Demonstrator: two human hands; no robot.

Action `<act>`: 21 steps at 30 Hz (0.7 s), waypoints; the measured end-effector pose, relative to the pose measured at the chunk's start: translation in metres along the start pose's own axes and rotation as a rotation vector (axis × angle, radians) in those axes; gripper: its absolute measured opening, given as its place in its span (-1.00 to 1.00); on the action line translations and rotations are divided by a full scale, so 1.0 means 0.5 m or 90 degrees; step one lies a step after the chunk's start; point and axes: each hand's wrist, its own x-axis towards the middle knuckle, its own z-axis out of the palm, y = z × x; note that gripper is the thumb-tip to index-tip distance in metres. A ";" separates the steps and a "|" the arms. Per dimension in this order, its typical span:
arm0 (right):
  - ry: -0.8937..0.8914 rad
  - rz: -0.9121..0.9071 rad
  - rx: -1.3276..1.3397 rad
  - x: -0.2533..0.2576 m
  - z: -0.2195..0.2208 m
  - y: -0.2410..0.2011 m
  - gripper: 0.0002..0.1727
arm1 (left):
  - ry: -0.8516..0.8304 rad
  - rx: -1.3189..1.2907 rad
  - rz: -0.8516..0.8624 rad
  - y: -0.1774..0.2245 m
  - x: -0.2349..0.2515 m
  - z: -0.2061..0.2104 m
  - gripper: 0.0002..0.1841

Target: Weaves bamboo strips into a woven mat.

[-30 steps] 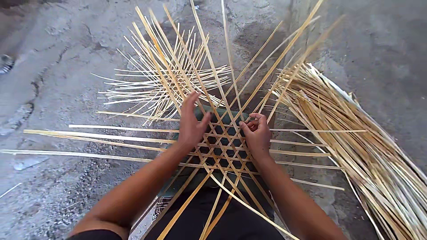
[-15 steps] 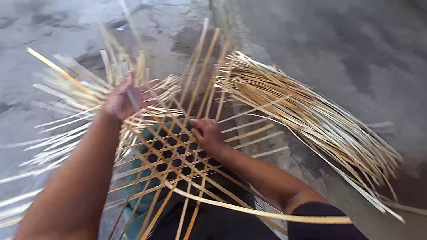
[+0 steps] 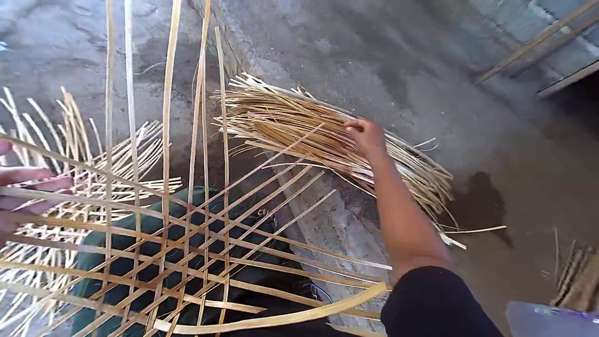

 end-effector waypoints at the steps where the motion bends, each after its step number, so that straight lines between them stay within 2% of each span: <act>1: 0.017 0.047 -0.034 0.014 -0.016 0.041 -0.70 | 0.029 0.016 -0.013 -0.010 0.004 -0.007 -0.55; 3: -0.004 0.106 -0.080 0.027 -0.034 0.102 -0.75 | 0.015 0.049 -0.005 -0.060 0.023 -0.056 -0.50; 5: -0.064 0.143 -0.117 0.027 -0.037 0.128 -0.75 | -0.092 0.040 0.045 -0.148 0.055 -0.166 -0.47; 6: -0.082 0.154 -0.129 0.024 -0.033 0.133 -0.73 | -0.074 0.029 0.044 -0.170 0.060 -0.184 -0.50; 8: -0.086 0.162 -0.147 0.012 -0.023 0.132 -0.70 | 0.005 -0.002 0.025 -0.163 0.052 -0.155 -0.55; 10: -0.067 0.148 -0.151 0.000 -0.021 0.124 -0.73 | 0.028 -0.057 0.015 -0.137 0.043 -0.121 -0.54; 13: -0.057 0.112 -0.160 -0.005 -0.019 0.128 -0.76 | -0.031 -0.126 0.038 -0.130 0.033 -0.131 -0.60; 17: -0.082 0.049 -0.082 -0.014 -0.037 0.131 -0.73 | -0.071 -0.119 0.073 -0.119 0.013 -0.133 -0.64; 21: -0.077 -0.052 -0.046 -0.038 -0.104 0.093 -0.72 | -0.114 -0.062 0.091 -0.092 -0.013 -0.110 -0.42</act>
